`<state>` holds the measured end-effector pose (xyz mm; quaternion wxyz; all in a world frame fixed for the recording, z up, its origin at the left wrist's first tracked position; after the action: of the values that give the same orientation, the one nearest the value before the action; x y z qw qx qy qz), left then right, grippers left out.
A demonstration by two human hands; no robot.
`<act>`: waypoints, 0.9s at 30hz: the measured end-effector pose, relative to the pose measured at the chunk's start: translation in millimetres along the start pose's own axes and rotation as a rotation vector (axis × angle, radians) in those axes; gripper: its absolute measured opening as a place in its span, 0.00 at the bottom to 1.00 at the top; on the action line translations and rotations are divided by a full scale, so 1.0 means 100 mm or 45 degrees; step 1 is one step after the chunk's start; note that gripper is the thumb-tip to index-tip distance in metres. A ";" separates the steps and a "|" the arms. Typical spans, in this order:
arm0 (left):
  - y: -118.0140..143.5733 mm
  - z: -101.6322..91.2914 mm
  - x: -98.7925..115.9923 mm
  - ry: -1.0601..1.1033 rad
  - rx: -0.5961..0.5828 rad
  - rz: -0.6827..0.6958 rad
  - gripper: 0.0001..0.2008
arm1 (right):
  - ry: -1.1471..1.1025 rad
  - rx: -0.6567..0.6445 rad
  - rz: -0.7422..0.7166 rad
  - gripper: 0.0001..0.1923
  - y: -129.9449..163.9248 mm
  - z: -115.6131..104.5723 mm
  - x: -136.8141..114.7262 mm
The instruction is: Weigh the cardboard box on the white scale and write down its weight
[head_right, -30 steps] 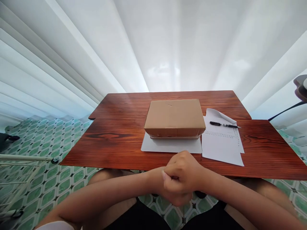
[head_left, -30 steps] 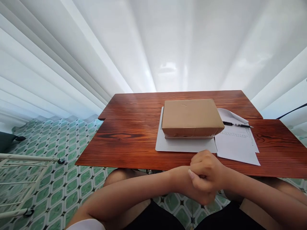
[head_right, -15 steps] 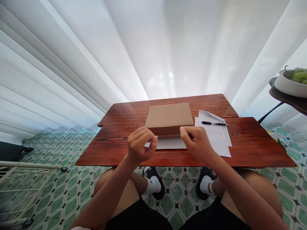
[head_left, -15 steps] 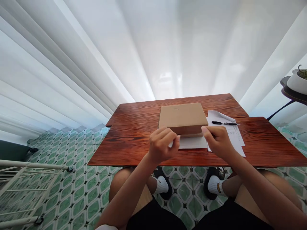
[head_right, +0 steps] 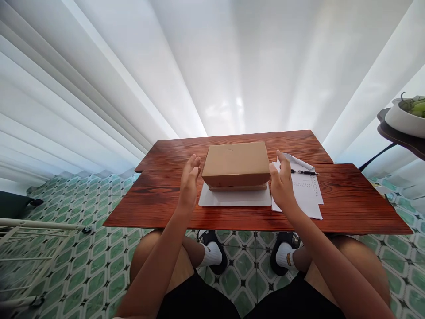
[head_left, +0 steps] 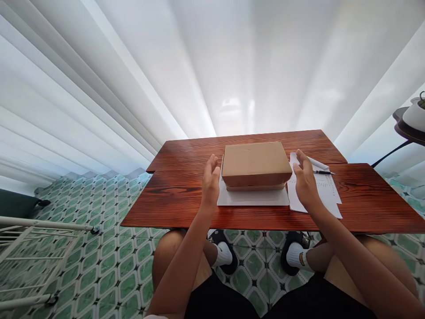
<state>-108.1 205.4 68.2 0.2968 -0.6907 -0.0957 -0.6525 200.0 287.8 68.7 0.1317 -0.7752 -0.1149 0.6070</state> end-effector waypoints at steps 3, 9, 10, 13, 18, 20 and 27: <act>0.00 0.07 -0.17 0.057 -0.051 -0.166 0.30 | -0.108 -0.013 0.169 0.32 0.05 0.07 0.23; 0.06 0.22 -0.29 0.095 -0.140 -0.313 0.33 | -0.182 -0.081 0.197 0.31 0.11 0.26 0.32; 0.07 0.22 -0.29 0.085 -0.147 -0.302 0.33 | -0.173 -0.084 0.180 0.30 0.12 0.28 0.31; 0.11 0.25 -0.28 0.045 -0.185 -0.272 0.30 | -0.148 -0.081 0.164 0.29 0.13 0.28 0.29; 0.15 0.30 -0.28 0.027 -0.221 -0.247 0.32 | -0.121 -0.044 0.116 0.28 0.11 0.25 0.33; 0.17 0.32 -0.29 0.023 -0.220 -0.248 0.32 | -0.125 -0.016 0.076 0.28 0.09 0.23 0.35; 0.18 0.37 -0.29 0.046 -0.248 -0.266 0.33 | -0.095 0.022 -0.014 0.26 0.04 0.21 0.32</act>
<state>-71.1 217.7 36.6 0.1605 -0.6906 -0.0980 -0.6983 187.3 295.8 33.6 0.1376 -0.7502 -0.1188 0.6357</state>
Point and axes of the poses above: each hand's wrist, its own y-axis away from the middle knuckle, its own z-axis out of the palm, x = y × z, the point moved 9 cm from there along -y, towards the middle knuckle, and after that the axes turned 1 degree about x, right-handed, at the moved point
